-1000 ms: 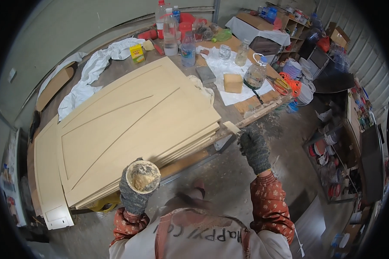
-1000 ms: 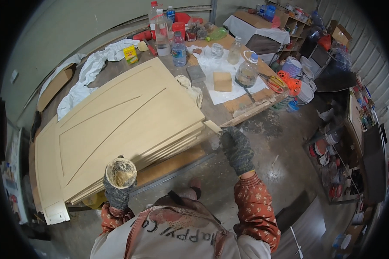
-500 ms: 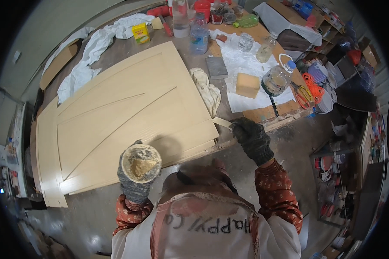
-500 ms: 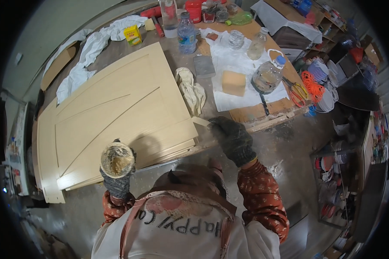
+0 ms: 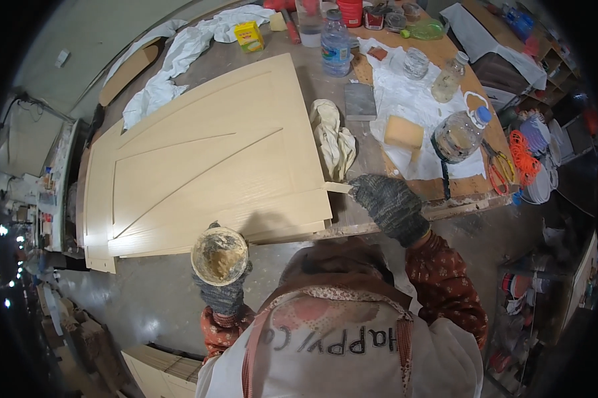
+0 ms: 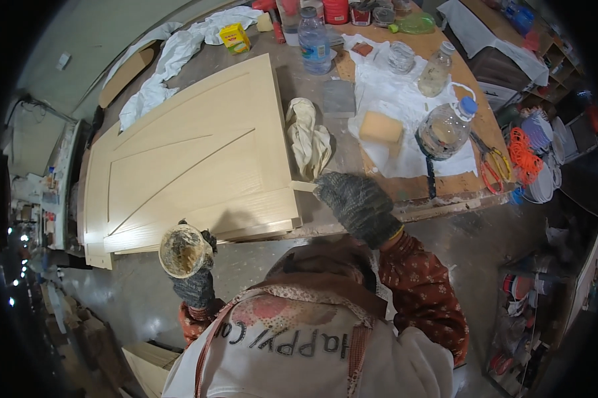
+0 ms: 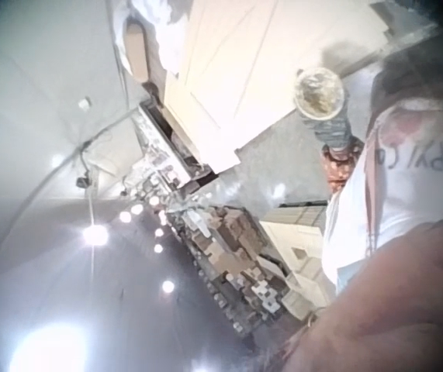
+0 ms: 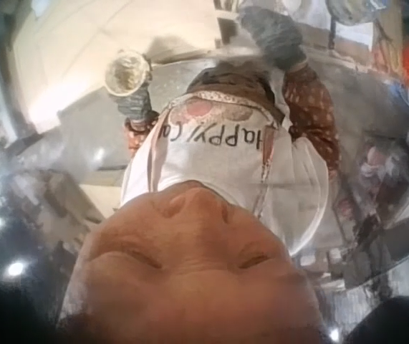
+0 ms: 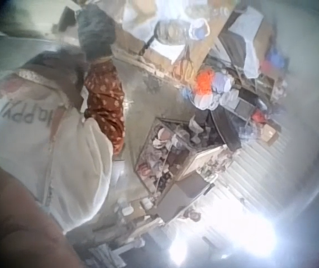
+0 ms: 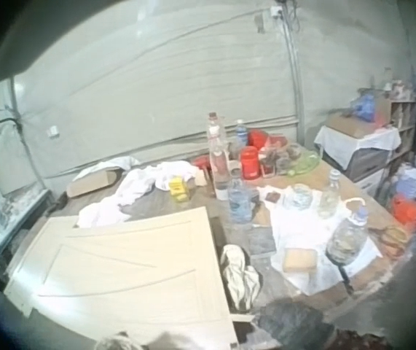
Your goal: The person applies a substance from a cup to wooden panels using a small applicator, spreads it with a sponge, and wipes the surface with a cloth.
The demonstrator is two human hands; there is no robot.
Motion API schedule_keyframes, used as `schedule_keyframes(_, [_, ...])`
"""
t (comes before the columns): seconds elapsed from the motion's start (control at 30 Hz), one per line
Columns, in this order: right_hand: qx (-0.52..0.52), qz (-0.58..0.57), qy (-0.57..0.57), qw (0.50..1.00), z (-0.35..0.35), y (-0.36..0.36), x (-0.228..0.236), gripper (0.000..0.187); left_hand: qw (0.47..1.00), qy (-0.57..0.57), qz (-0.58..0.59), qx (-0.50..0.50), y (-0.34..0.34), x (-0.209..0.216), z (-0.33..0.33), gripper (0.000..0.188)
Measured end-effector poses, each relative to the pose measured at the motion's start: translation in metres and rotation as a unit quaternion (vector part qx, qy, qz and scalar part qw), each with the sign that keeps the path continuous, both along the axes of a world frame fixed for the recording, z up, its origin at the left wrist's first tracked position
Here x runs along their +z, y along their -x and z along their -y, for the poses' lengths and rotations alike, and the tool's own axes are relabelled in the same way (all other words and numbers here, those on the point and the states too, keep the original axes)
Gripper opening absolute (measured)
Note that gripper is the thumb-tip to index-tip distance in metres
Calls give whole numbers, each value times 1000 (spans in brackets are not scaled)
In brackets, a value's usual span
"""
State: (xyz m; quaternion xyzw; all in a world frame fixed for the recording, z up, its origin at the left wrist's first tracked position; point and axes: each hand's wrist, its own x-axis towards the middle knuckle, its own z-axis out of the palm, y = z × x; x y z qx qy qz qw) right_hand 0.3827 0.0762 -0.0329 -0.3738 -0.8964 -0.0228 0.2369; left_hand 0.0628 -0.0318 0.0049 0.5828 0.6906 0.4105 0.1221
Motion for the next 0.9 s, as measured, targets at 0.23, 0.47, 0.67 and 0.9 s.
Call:
schedule_keyframes(0.23, [-19, -113, 166, 980, -6, 9, 26, 25, 1000, -24, -14, 5, -17, 7, 5, 66])
schedule_keyframes(0.47, [-27, -177, 158, 971, -12, 5, 24, 20, 998, 4, 23, 60, -36, 16, 6, 71])
schedule_keyframes(0.67, [1, -153, 171, 973, -12, 9, 23, 16, 998, -27, 21, 59, -42, 10, 0, 65])
schedule_keyframes(0.9, [2, -244, 172, 954, -10, -5, 46, 16, 992, 55, 112, -15, -54, 34, -17, 64])
